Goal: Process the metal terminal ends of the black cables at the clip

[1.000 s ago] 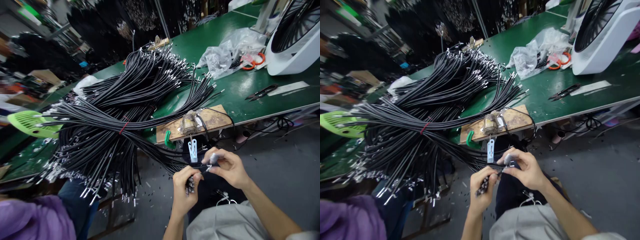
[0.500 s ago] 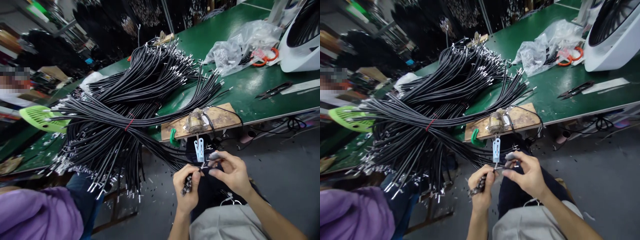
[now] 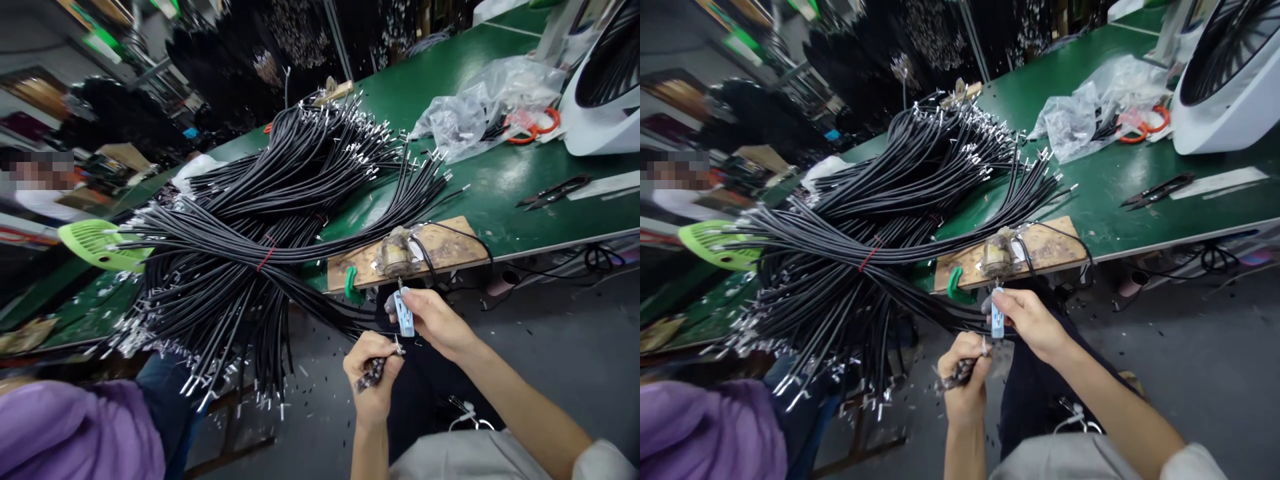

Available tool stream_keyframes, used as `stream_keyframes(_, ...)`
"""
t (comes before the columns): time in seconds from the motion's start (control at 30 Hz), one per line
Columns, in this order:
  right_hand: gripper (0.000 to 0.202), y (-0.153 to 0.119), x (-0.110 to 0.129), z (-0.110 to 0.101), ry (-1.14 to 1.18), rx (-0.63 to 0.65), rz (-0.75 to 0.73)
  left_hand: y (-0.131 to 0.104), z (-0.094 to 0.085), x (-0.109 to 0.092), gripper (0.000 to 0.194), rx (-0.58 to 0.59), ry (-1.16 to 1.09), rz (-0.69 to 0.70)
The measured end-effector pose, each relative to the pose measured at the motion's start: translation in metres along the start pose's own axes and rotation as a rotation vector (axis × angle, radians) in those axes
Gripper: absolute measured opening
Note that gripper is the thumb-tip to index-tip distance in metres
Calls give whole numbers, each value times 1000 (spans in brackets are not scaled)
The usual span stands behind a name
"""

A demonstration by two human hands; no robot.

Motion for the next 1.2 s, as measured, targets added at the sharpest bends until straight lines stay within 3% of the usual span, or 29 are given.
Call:
stream_keyframes(0.2,48,0,-2,7,165,-1,45,8,9,0,4,49,112,-26)
stream_keyframes(0.37,53,1,-14,-11,196,72,44,11,11,-10,6,81,166,-46)
stream_keyframes(0.47,58,-14,-16,-27,-41,39,-106,9,9,-14,3,104,137,-20)
stream_keyframes(0.57,49,-41,-10,-29,-518,38,-261,3,8,-12,4,199,181,-13)
stream_keyframes(0.63,41,-55,-6,-29,-804,-61,-361,-2,8,-11,10,274,268,12)
stream_keyframes(0.7,38,-59,-6,-39,-962,-226,-445,-7,5,-13,16,277,335,114)
stream_keyframes(0.77,39,-52,-10,-60,-1027,-404,-451,-9,0,-20,22,216,330,258)
stream_keyframes(0.83,39,-42,-17,-86,-1100,-564,-420,-9,-5,-28,37,213,306,317)
stream_keyframes(0.9,32,-36,-21,-101,-1200,-676,-513,-7,-7,-31,40,297,372,255)
stream_keyframes(1.0,21,-47,-19,-89,-1209,-770,-804,-3,-5,-26,17,455,436,81)
stream_keyframes(1.03,15,-54,-18,-79,-1155,-744,-882,-1,-4,-24,11,464,394,38)
stream_keyframes(1.1,11,-66,-15,-53,-1004,-576,-965,1,-3,-20,9,384,286,19)
stream_keyframes(1.2,12,-73,-11,-21,-800,-250,-924,-1,-1,-21,12,224,263,96)
Point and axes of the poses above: each hand's wrist, its own y-axis towards the middle knuckle, its own z-axis out of the palm, x = y × z, the point moved 2 cm from there along y, towards the middle knuckle, and after that the axes turned 6 degrees about -x, right-handed, at the moved point
